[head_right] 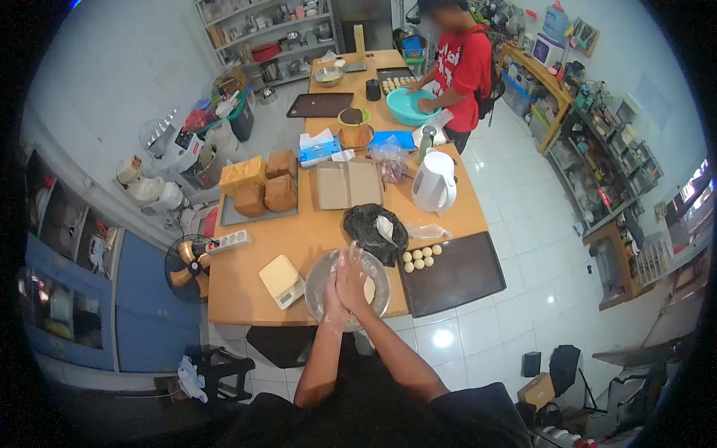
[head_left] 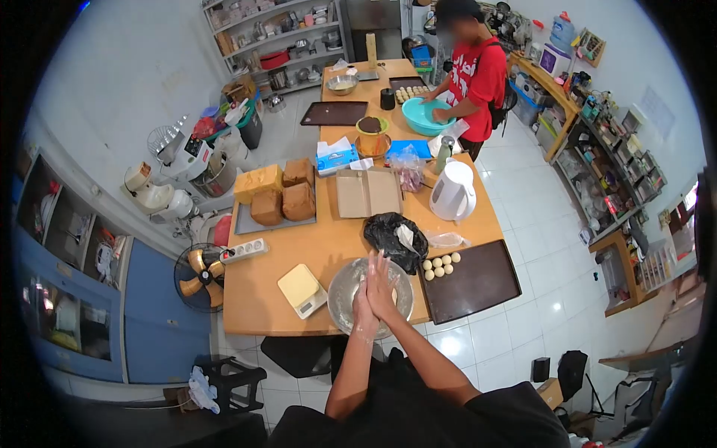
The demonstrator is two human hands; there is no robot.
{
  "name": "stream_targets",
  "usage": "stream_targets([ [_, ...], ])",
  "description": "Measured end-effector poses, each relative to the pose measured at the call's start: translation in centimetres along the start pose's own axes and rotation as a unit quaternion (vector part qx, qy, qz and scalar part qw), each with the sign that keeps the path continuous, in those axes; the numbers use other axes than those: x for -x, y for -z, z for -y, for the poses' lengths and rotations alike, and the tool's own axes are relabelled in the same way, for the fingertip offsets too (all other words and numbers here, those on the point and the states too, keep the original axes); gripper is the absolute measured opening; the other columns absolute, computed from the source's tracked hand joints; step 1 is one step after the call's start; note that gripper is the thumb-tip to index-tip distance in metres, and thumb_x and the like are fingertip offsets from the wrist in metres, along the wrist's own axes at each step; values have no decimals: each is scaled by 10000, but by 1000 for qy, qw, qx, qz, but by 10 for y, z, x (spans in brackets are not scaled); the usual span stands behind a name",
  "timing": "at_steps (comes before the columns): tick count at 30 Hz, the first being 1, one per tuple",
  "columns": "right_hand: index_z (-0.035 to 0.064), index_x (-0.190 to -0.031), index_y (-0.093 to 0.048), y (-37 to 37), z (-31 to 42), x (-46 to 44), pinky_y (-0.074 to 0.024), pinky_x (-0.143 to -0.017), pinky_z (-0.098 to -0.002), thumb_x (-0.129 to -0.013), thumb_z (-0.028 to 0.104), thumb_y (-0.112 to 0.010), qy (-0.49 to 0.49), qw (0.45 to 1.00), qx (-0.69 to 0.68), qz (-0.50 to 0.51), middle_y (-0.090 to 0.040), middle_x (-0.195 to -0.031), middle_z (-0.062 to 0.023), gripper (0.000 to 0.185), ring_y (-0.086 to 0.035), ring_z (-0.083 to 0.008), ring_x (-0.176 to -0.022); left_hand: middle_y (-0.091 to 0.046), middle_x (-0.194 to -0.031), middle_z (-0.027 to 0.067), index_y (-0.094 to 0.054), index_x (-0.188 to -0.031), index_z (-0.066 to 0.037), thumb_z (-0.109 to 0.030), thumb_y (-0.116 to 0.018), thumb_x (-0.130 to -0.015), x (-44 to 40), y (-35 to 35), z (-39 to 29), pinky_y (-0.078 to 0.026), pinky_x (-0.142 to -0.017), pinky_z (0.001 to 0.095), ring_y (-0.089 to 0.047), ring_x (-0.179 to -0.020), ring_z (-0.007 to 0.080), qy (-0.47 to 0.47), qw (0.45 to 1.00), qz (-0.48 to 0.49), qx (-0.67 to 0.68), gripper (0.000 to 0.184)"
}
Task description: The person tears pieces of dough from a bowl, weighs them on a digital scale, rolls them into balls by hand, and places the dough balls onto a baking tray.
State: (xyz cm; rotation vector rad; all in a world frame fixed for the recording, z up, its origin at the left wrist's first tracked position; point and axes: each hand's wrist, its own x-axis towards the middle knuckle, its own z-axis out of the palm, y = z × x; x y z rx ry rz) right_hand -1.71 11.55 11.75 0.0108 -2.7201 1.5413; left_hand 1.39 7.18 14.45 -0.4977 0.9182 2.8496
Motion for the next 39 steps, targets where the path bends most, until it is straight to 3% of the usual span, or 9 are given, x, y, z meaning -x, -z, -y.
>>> stream_targets([
  [4,111,-1494,-129,5,4,-12,0,-1052,-673,-1006,394,-151,-77,996,-46,-25,-48,-1545,-197,565,-24,-417,-1415,-401,-1418,104,-378,-1387,-2,-291,-294,-1020,11,8,3,-298,-1070,320,-381,-1296,200,-47,993,24,-109,475],
  [8,46,-1482,-141,-79,-74,2,-96,-1143,-440,-1014,378,-206,71,987,-140,-30,-111,-1533,-211,578,-96,-359,-1422,-383,-1433,108,-354,-1398,8,-355,-301,-1011,-2,19,-6,-276,-1082,331,-362,-1313,210,-66,987,-32,-144,533],
  [9,-17,-1460,-169,-26,-20,14,-127,-1140,-318,-1020,346,-256,-44,944,-306,118,-179,-1515,-218,578,-147,-315,-1418,-376,-1441,114,-326,-1412,14,-403,-302,-1004,-16,24,-10,-263,-1089,333,-344,-1330,218,-74,982,-72,-160,584],
  [16,-5,-1466,-159,-3,8,36,-123,-1143,-328,-1010,460,-204,-103,891,-411,160,-223,-1508,-174,652,-170,-268,-1409,-440,-1391,126,-366,-1398,-4,-368,-307,-1015,-54,57,-13,-280,-1079,322,-385,-1301,234,-144,865,-33,-480,531],
  [22,55,-1480,-193,11,3,6,-258,-1069,-309,-978,560,-242,-184,884,-427,52,-337,-1452,-79,714,-324,-186,-1302,-410,-1419,128,-336,-1423,-33,-384,-290,-1018,27,13,5,-244,-1098,324,-343,-1336,226,-32,942,-13,-333,537],
  [28,13,-1434,-303,-6,-2,28,-237,-1088,-314,-1007,459,-255,-190,880,-387,197,-353,-1450,-124,619,-340,-228,-1320,-358,-1450,142,-316,-1433,-37,-438,-248,-1013,-51,30,-25,-219,-1099,315,-316,-1347,229,100,951,-152,-252,584],
  [32,4,-1289,-504,-25,-5,1,-330,-1015,-311,-1010,448,-252,-164,888,-429,-26,-535,-1272,-136,581,-483,-220,-1179,-361,-1441,147,-319,-1422,-14,-456,-256,-1009,-71,47,-4,-215,-1098,317,-318,-1343,237,20,935,-4,-354,608],
  [36,0,-1392,-381,-15,-10,-9,-209,-1112,-300,-995,451,-311,-388,814,-431,27,-381,-1439,-143,605,-327,-219,-1346,-395,-1408,101,-357,-1391,-19,-424,-296,-1009,-68,71,8,-261,-1078,328,-370,-1287,216,26,957,-43,-284,560],
  [39,-30,-1398,-346,-33,26,15,-185,-1123,-317,-1007,380,-315,-181,922,-343,13,-349,-1456,-163,567,-287,-240,-1370,-430,-1370,115,-380,-1363,3,-401,-338,-1009,-77,92,6,-301,-1053,334,-413,-1248,225,-14,963,-57,-262,539],
])
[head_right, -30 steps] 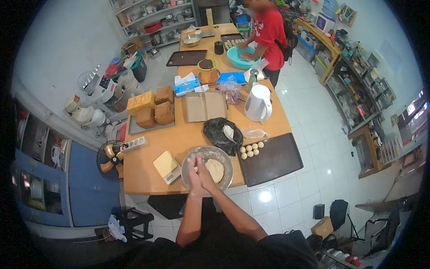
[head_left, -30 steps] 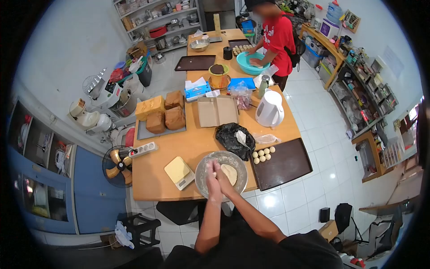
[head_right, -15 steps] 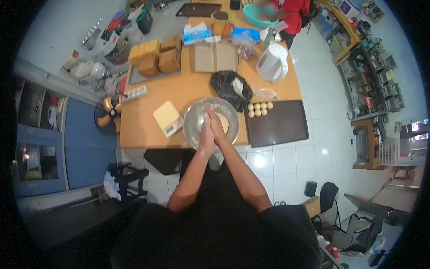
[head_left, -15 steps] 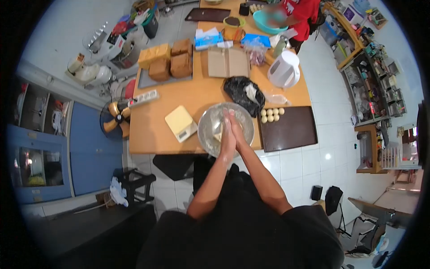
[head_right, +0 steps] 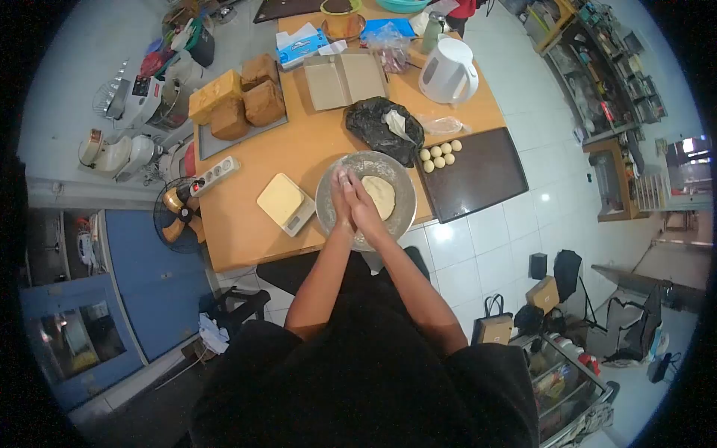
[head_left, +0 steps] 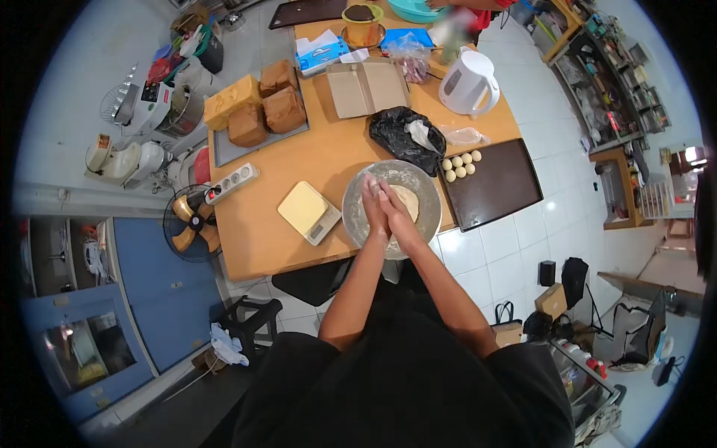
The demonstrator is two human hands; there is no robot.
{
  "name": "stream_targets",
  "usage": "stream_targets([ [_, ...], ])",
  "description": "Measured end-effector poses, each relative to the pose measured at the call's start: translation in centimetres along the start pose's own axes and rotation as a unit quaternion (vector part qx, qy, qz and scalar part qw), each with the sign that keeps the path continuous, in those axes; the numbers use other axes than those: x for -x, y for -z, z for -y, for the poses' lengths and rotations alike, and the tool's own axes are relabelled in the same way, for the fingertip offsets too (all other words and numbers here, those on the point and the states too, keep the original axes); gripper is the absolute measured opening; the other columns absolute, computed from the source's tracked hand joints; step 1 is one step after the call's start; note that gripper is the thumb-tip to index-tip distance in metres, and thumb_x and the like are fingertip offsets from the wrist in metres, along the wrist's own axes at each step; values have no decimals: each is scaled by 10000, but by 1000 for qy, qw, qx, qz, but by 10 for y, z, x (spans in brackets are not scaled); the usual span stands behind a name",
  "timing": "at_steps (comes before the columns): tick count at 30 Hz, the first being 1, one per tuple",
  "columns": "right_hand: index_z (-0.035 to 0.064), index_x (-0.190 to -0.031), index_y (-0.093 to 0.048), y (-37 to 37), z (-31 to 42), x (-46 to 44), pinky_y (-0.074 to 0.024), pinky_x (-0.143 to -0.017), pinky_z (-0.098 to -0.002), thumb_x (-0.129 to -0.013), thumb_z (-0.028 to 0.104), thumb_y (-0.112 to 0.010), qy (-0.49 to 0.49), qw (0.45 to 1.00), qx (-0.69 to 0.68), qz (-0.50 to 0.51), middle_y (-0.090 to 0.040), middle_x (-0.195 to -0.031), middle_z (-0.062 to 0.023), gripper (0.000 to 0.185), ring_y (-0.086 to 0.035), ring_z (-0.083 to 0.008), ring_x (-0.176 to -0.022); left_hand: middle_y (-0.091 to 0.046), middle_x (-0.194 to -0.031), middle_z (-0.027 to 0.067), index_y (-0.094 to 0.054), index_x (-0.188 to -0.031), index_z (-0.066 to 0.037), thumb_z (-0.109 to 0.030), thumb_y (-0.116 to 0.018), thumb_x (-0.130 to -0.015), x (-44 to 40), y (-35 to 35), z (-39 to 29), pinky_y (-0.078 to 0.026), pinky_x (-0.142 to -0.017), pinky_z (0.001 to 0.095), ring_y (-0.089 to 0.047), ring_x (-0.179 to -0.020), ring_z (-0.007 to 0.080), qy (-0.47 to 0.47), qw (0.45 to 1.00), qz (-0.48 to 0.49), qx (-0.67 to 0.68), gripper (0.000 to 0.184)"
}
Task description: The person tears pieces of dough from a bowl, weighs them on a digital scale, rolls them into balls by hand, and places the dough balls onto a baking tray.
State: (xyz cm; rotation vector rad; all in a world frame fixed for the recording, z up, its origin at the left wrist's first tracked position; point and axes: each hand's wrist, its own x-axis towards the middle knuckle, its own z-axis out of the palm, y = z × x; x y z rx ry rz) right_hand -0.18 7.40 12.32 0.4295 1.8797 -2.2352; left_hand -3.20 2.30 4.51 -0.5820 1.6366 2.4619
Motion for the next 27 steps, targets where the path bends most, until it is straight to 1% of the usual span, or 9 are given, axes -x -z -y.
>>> stream_targets([
  [3,-19,-1431,-279,3,-21,-11,-149,-1133,-326,-1011,371,-293,11,998,-61,-18,-291,-1488,-160,574,-227,-252,-1397,-458,-1329,143,-396,-1347,18,-376,-367,-1008,12,-10,-42,-353,-1007,321,-463,-1194,228,40,991,54,-112,521],
  [4,-2,-1453,-228,11,-24,-17,-128,-1137,-330,-1008,396,-284,30,999,-15,0,-247,-1507,-166,600,-181,-270,-1414,-493,-1281,132,-413,-1346,8,-345,-360,-1013,18,-10,-22,-371,-995,317,-476,-1172,216,101,992,73,28,488],
  [8,6,-1450,-247,28,-20,-34,-109,-1141,-337,-1008,405,-278,44,988,133,-61,-247,-1502,-195,596,-135,-299,-1425,-554,-1196,93,-445,-1323,24,-272,-387,-1012,51,0,-35,-411,-990,336,-519,-1113,173,202,967,127,94,434],
  [12,8,-1446,-263,30,-9,-45,-133,-1136,-342,-1007,381,-316,100,986,127,-34,-274,-1491,-199,578,-167,-291,-1419,-607,-1094,80,-539,-1236,12,-200,-460,-985,48,2,-57,-499,-853,312,-606,-962,169,96,986,137,15,338],
  [15,13,-1441,-281,34,6,-52,-174,-1126,-341,-998,331,-385,126,988,93,5,-295,-1484,-193,555,-219,-277,-1405,-581,-1117,85,-515,-1240,3,-181,-467,-984,32,5,-72,-494,-885,315,-589,-1015,185,67,993,99,8,319],
  [17,17,-1432,-304,41,13,-55,-218,-1111,-337,-987,283,-433,175,974,137,33,-319,-1477,-177,535,-281,-265,-1382,-586,-985,36,-565,-1120,-41,-254,-476,-985,25,-1,-82,-507,-744,280,-588,-878,128,-52,995,66,-59,267],
  [20,30,-1426,-325,52,23,-58,-236,-1103,-340,-973,262,-475,186,973,126,54,-356,-1457,-172,530,-317,-268,-1363,-459,-712,-24,-526,-835,-108,-413,-422,-987,26,-22,-112,-348,-504,221,-418,-595,76,62,995,-8,74,356],
  [23,22,-1414,-343,61,28,-60,-262,-1090,-345,-966,267,-501,159,980,88,81,-379,-1444,-168,536,-344,-256,-1346,-455,-684,-30,-519,-831,-95,-399,-432,-988,23,-31,-109,-337,-487,221,-416,-582,73,36,997,-3,61,353],
  [27,24,-1402,-367,64,35,-56,-295,-1069,-334,-978,278,-481,119,983,42,134,-412,-1418,-143,508,-388,-225,-1306,-538,-972,55,-500,-1209,-37,-288,-413,-1003,13,-42,-81,-474,-708,256,-547,-839,121,-71,994,3,80,336],
])
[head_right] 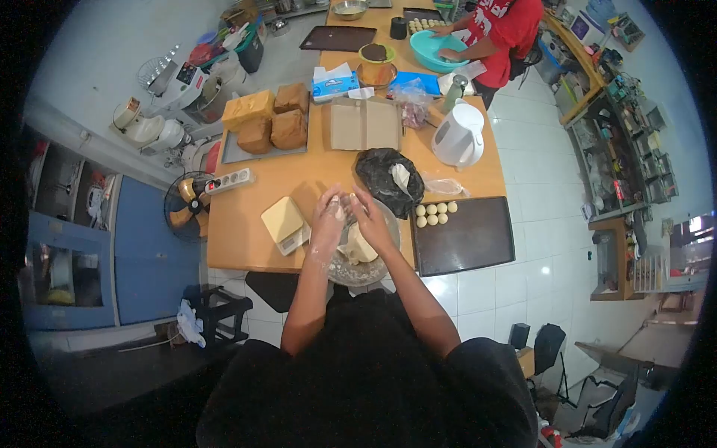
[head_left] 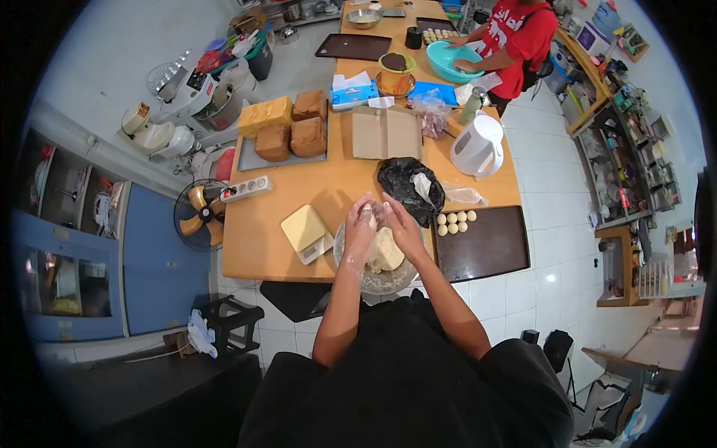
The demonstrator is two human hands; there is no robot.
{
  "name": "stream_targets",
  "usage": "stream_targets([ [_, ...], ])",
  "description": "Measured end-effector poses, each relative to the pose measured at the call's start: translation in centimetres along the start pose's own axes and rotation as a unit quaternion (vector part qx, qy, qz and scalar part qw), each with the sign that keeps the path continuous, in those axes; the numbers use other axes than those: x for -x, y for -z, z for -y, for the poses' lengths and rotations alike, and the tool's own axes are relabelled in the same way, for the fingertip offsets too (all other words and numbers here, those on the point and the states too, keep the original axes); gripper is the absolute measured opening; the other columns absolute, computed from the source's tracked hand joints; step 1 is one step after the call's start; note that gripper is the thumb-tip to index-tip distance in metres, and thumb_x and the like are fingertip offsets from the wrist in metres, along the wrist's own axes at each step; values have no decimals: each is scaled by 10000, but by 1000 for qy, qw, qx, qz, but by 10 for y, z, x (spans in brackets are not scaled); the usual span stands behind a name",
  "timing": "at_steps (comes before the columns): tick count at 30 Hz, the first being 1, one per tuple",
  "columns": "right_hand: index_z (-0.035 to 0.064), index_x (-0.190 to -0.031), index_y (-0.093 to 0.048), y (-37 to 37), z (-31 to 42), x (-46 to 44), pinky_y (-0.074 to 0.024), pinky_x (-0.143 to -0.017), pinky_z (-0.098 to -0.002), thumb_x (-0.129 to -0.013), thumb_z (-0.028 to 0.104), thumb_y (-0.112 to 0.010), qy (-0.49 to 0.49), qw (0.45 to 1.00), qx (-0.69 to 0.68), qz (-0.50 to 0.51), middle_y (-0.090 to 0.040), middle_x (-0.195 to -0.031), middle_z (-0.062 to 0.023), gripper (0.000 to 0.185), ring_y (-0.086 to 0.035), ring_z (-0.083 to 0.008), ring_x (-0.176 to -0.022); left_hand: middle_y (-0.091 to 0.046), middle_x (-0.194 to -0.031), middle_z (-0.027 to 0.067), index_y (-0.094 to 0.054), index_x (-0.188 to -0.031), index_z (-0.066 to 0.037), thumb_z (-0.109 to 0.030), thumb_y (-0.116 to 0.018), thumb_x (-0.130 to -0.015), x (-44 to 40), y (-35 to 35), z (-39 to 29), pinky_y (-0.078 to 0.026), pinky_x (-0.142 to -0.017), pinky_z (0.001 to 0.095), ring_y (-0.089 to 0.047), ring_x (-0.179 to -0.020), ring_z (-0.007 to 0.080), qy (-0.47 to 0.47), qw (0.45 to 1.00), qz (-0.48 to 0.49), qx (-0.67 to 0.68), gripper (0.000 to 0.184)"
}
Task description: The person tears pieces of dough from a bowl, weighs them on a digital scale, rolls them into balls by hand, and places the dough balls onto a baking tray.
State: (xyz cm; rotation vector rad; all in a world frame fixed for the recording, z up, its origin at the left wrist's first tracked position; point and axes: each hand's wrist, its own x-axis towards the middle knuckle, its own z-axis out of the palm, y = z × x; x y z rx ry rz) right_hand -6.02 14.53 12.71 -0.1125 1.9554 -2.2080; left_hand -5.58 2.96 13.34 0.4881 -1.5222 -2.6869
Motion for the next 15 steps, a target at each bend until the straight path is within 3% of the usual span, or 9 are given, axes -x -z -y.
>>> stream_targets([
  [1,26,-1398,-375,-2,1,4,-306,-1060,-326,-983,278,-471,-30,999,-20,19,-433,-1399,-136,495,-405,-213,-1287,-538,-972,55,-500,-1209,-37,-288,-413,-1003,1,1,2,-474,-708,256,-547,-839,121,-1,1000,-7,-2,336],
  [3,24,-1394,-381,-10,-2,10,-312,-1054,-314,-986,278,-463,-49,995,-75,40,-440,-1388,-137,488,-410,-212,-1280,-433,-1324,120,-339,-1401,-57,-241,-413,-997,0,2,3,-370,-1020,320,-459,-1198,221,-11,999,39,21,449],
  [4,22,-1390,-387,-16,0,12,-318,-1048,-302,-989,279,-456,-64,989,-125,55,-447,-1377,-138,481,-415,-210,-1272,-433,-1324,120,-339,-1401,-57,-241,-413,-997,4,-6,-5,-370,-1020,320,-459,-1198,221,-12,999,34,18,449],
  [6,33,-1391,-371,-29,-1,22,-370,-1001,-298,-1001,273,-433,-74,991,-101,53,-472,-1318,-103,462,-464,-160,-1176,-331,-1431,123,-284,-1439,-75,-279,-361,-1011,15,-19,-17,-275,-1087,349,-358,-1300,261,-25,984,-51,-167,481],
  [7,9,-1328,-428,-32,-4,25,-388,-954,-286,-993,253,-446,-70,993,-96,11,-514,-1256,-112,414,-492,-155,-1119,-346,-1385,173,-344,-1396,-52,-304,-366,-1013,9,-11,-5,-290,-1057,350,-333,-1283,259,-87,942,-68,-316,459],
  [9,-26,-1190,-525,-33,-11,22,-429,-821,-262,-968,190,-494,-29,993,-97,-59,-601,-1067,-97,311,-540,-113,-938,-359,-1382,172,-350,-1390,-42,-321,-353,-1015,4,6,9,-306,-1047,347,-355,-1272,253,-104,930,-56,-347,468],
  [10,-26,-1190,-525,-32,-11,19,-429,-821,-262,-968,190,-494,-32,993,-98,-59,-601,-1067,-97,311,-540,-113,-938,-373,-1379,171,-356,-1385,-31,-338,-340,-1017,11,0,-4,-322,-1037,344,-377,-1261,247,-123,917,-38,-377,480],
  [12,-34,-1142,-566,-27,-9,17,-447,-787,-256,-941,163,-539,26,994,-79,-71,-636,-975,-87,282,-566,-109,-868,-437,-1329,154,-378,-1369,-23,-364,-329,-1016,29,2,-8,-354,-1013,334,-437,-1218,239,-81,950,-28,-301,493],
  [15,-38,-1049,-622,-26,-11,20,-462,-751,-265,-906,150,-576,25,995,-43,-85,-663,-870,-78,240,-591,-119,-793,-507,-1232,93,-406,-1355,-27,-364,-354,-1015,32,8,-7,-419,-936,302,-502,-1096,183,-14,992,-6,-127,482],
])
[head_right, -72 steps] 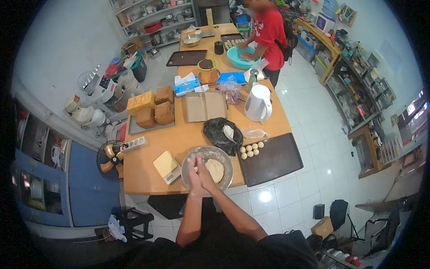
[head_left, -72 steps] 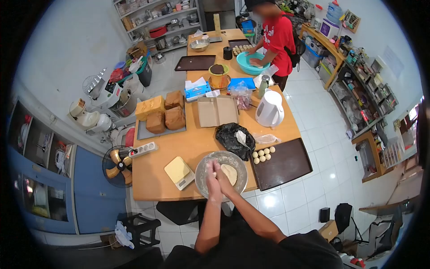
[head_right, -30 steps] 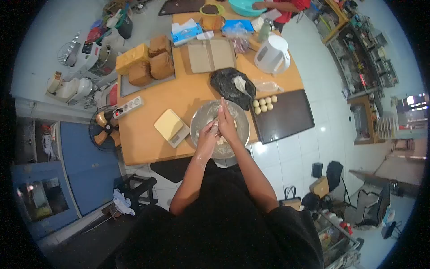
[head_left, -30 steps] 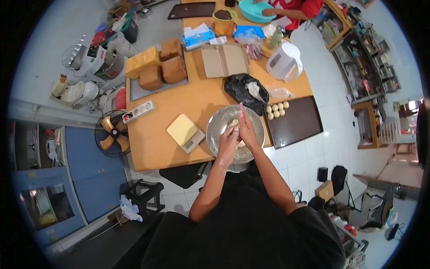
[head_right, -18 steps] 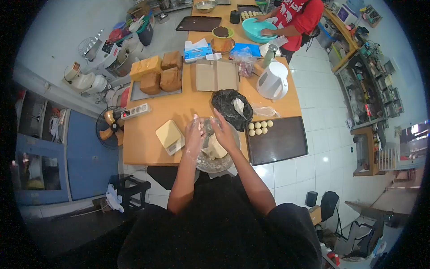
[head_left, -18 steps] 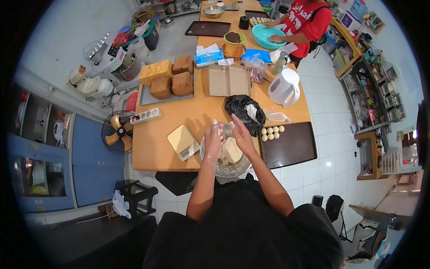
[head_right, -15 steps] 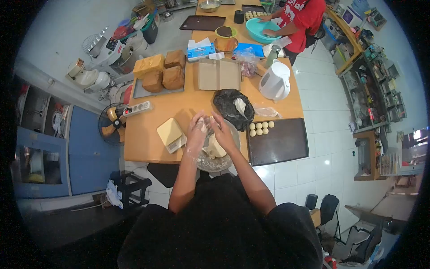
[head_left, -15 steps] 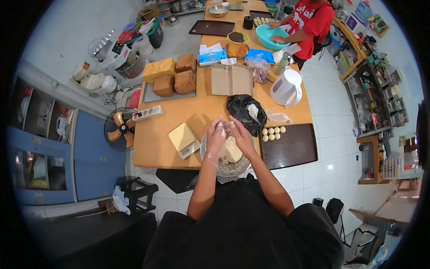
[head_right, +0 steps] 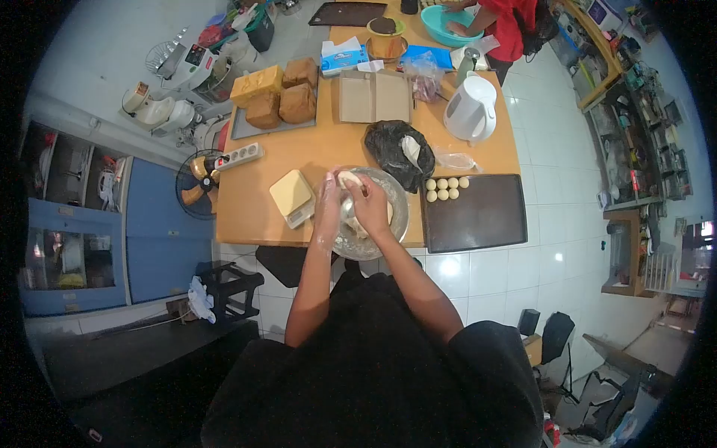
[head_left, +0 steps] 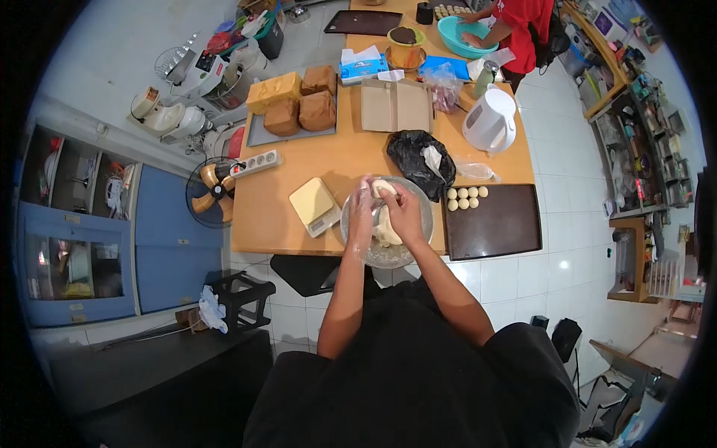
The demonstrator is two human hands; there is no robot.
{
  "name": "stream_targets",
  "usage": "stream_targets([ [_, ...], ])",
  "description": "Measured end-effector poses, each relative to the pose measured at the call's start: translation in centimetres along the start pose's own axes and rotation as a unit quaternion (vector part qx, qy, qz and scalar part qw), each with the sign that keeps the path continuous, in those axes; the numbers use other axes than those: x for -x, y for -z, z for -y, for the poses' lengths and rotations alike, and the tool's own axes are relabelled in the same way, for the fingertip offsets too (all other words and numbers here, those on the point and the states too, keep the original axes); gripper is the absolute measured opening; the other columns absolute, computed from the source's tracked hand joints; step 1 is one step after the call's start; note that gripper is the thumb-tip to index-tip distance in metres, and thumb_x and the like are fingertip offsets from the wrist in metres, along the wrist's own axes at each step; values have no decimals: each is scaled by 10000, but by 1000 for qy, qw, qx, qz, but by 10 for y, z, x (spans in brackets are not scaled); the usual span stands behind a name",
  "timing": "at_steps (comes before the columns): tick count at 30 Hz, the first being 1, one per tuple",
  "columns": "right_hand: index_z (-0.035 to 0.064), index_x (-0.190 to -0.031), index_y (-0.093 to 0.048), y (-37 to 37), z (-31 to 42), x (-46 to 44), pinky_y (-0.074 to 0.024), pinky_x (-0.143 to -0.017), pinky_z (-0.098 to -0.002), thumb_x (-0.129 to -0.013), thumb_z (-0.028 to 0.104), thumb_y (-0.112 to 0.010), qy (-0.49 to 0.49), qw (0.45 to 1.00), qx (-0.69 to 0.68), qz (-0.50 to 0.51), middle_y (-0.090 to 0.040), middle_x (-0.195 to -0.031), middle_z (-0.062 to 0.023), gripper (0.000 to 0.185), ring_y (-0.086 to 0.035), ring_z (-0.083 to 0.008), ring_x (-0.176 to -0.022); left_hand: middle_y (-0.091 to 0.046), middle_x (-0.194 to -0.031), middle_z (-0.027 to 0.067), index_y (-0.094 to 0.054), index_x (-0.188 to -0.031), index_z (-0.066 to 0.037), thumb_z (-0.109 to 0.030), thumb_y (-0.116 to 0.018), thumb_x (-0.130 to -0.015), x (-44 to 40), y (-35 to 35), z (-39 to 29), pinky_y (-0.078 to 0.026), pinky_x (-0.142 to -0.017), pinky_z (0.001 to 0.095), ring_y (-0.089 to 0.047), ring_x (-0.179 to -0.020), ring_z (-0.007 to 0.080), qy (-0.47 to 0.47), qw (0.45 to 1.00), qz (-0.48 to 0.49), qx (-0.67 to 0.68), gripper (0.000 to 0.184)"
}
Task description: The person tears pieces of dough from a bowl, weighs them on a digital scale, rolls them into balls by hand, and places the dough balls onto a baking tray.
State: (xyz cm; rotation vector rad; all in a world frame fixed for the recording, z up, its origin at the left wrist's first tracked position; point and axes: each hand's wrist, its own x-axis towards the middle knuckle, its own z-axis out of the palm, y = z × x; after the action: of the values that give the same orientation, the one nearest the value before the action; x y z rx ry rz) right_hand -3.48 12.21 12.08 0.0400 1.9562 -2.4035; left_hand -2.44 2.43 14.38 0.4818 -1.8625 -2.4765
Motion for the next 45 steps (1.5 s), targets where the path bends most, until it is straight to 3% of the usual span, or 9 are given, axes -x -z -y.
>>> stream_targets([
  [8,-4,-1094,-637,0,-3,18,-413,-948,-367,-835,131,-642,166,944,261,-115,-541,-1231,-202,292,-536,-305,-1123,-544,-1179,109,-465,-1285,-24,-293,-305,-1029,9,-5,-10,-464,-909,324,-535,-1092,197,75,986,96,114,404],
  [20,121,-1398,-410,4,-2,47,-351,-1034,-390,-844,153,-646,-5,997,79,-4,-401,-1399,-171,603,-377,-272,-1311,-587,-983,91,-520,-1060,-69,-294,-420,-998,6,24,33,-495,-801,306,-588,-943,200,202,910,147,331,253],
  [23,129,-1401,-407,5,17,55,-336,-1044,-394,-911,248,-580,-67,995,68,12,-392,-1419,-133,533,-362,-260,-1319,-542,-858,47,-515,-943,-87,-367,-409,-993,1,34,37,-504,-724,305,-562,-770,195,242,886,24,394,303],
  [25,117,-1389,-418,8,1,51,-320,-1055,-403,-958,392,-489,-175,978,-115,-9,-390,-1426,-106,516,-359,-257,-1317,-460,-674,-3,-495,-807,-104,-398,-404,-993,-6,52,54,-471,-578,267,-503,-582,162,217,870,241,371,360],
  [27,108,-1395,-399,6,-6,48,-315,-1059,-403,-957,452,-453,-186,972,-139,29,-389,-1427,-103,559,-362,-255,-1314,-470,-614,-14,-560,-856,-70,-434,-401,-989,0,35,55,-417,-489,241,-469,-492,134,200,923,162,286,419],
  [31,102,-1421,-329,-7,-41,37,-315,-1054,-388,-956,549,-375,-196,941,-275,-23,-397,-1424,-94,647,-382,-231,-1299,-555,-1224,183,-445,-1340,-12,-418,-340,-1004,14,10,52,-411,-948,403,-544,-1111,288,-91,968,110,-208,537],
  [33,88,-1435,-284,1,-31,28,-308,-1058,-380,-968,544,-335,-231,914,-330,-45,-406,-1418,-94,655,-383,-214,-1302,-214,-1517,176,-238,-1459,-36,-393,-303,-1006,22,-4,65,-66,-1132,470,-126,-1421,326,-63,943,168,-281,580],
  [37,13,-1407,-321,1,-49,35,-364,-1008,-360,-987,490,-343,-228,919,-321,-9,-439,-1385,-97,636,-459,-205,-1227,-104,-1542,193,-192,-1465,-15,-408,-256,-1002,25,-9,62,76,-1122,456,19,-1438,317,-30,940,79,-330,611],
  [45,-9,-1361,-417,3,-32,55,-375,-992,-328,-1008,394,-363,-190,965,-182,5,-495,-1316,-95,538,-483,-191,-1170,-247,-1487,211,-293,-1423,7,-370,-282,-1004,-43,1,75,-176,-1125,369,-228,-1381,320,-12,976,-14,-219,563],
])
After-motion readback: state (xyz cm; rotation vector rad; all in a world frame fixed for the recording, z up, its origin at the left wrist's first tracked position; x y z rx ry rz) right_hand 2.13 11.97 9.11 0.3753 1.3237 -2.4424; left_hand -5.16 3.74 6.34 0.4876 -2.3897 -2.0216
